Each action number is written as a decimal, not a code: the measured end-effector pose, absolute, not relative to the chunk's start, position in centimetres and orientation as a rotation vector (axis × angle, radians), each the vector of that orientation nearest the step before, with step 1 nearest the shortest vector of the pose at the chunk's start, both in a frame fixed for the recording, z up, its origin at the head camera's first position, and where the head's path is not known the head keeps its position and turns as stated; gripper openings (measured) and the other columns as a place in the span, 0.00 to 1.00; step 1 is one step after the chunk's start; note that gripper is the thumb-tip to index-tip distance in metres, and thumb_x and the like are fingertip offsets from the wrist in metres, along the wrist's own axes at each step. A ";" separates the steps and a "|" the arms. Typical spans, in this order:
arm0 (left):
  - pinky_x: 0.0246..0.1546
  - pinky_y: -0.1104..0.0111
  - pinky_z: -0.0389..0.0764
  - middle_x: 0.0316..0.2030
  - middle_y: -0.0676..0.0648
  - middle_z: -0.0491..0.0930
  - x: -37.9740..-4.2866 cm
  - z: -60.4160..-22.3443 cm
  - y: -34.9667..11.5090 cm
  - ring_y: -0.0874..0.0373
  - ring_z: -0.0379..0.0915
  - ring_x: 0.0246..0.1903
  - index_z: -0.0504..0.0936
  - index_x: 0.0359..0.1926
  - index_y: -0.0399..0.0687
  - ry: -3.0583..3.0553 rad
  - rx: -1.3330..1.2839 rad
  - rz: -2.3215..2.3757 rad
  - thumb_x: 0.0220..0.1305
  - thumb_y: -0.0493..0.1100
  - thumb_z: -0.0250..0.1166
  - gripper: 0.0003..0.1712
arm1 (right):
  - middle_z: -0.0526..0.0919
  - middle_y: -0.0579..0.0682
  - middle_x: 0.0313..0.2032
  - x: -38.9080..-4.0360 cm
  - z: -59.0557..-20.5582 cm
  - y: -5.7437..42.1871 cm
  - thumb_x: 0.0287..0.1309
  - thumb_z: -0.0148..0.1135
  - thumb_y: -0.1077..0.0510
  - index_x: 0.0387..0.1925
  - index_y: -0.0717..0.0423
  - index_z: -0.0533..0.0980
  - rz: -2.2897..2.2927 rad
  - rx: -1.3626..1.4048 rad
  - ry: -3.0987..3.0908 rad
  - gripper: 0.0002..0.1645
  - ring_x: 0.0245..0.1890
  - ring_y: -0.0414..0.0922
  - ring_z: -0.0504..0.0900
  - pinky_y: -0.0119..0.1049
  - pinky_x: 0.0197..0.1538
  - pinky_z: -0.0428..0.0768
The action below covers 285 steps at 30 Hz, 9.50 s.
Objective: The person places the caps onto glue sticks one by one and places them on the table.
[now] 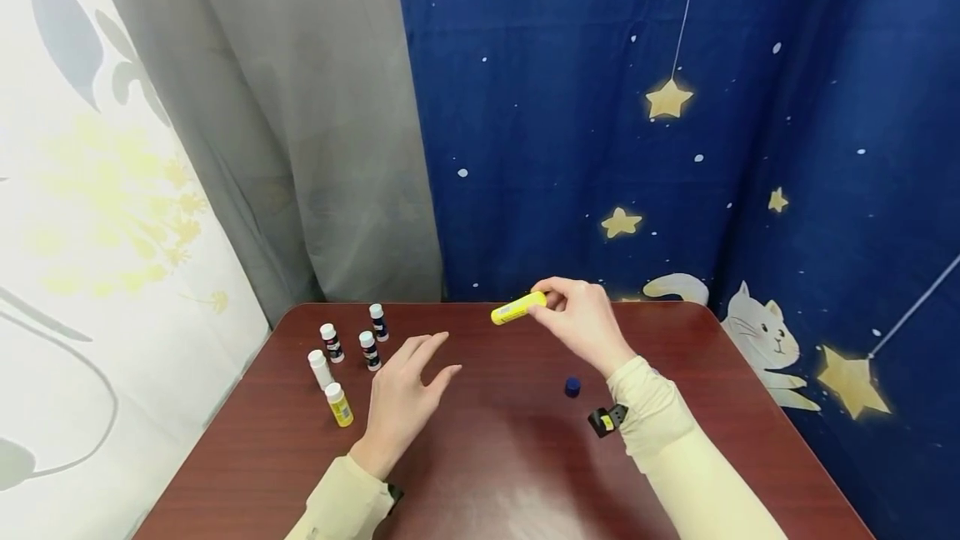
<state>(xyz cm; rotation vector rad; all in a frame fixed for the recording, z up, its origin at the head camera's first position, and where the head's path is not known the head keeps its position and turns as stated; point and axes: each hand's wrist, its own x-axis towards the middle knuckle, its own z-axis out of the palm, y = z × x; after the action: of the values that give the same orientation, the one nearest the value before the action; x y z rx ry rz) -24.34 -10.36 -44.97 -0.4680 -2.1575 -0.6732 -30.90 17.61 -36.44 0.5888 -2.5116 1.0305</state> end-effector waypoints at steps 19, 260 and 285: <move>0.43 0.60 0.84 0.51 0.50 0.81 -24.3 -45.5 -10.8 0.57 0.80 0.48 0.80 0.63 0.55 -2.267 -0.435 -0.715 0.59 0.51 0.76 0.31 | 0.86 0.46 0.32 -33.1 -37.3 25.0 0.60 0.72 0.48 0.45 0.50 0.84 0.743 0.428 -2.601 0.16 0.28 0.44 0.79 0.39 0.29 0.76; 0.40 0.75 0.81 0.46 0.39 0.85 -23.6 -46.9 -25.9 0.57 0.82 0.43 0.84 0.54 0.41 -2.251 0.130 -1.656 0.59 0.43 0.76 0.23 | 0.80 0.50 0.46 -27.6 -41.1 24.4 0.54 0.72 0.38 0.63 0.45 0.76 0.187 0.648 -2.766 0.36 0.36 0.46 0.81 0.42 0.25 0.78; 0.42 0.68 0.83 0.50 0.40 0.84 -25.0 -41.9 -21.2 0.47 0.81 0.48 0.83 0.57 0.44 -2.103 -0.071 -1.767 0.62 0.40 0.73 0.22 | 0.79 0.51 0.51 -27.9 -40.8 24.8 0.57 0.70 0.37 0.66 0.45 0.74 0.215 0.604 -2.823 0.38 0.40 0.46 0.82 0.41 0.24 0.76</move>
<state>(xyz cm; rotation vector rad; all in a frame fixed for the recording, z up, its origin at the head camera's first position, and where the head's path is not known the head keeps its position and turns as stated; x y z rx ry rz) -25.01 -21.21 -41.89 -0.0707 -2.1032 -1.7670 -27.90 24.79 -40.82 0.6040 -2.8233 0.2150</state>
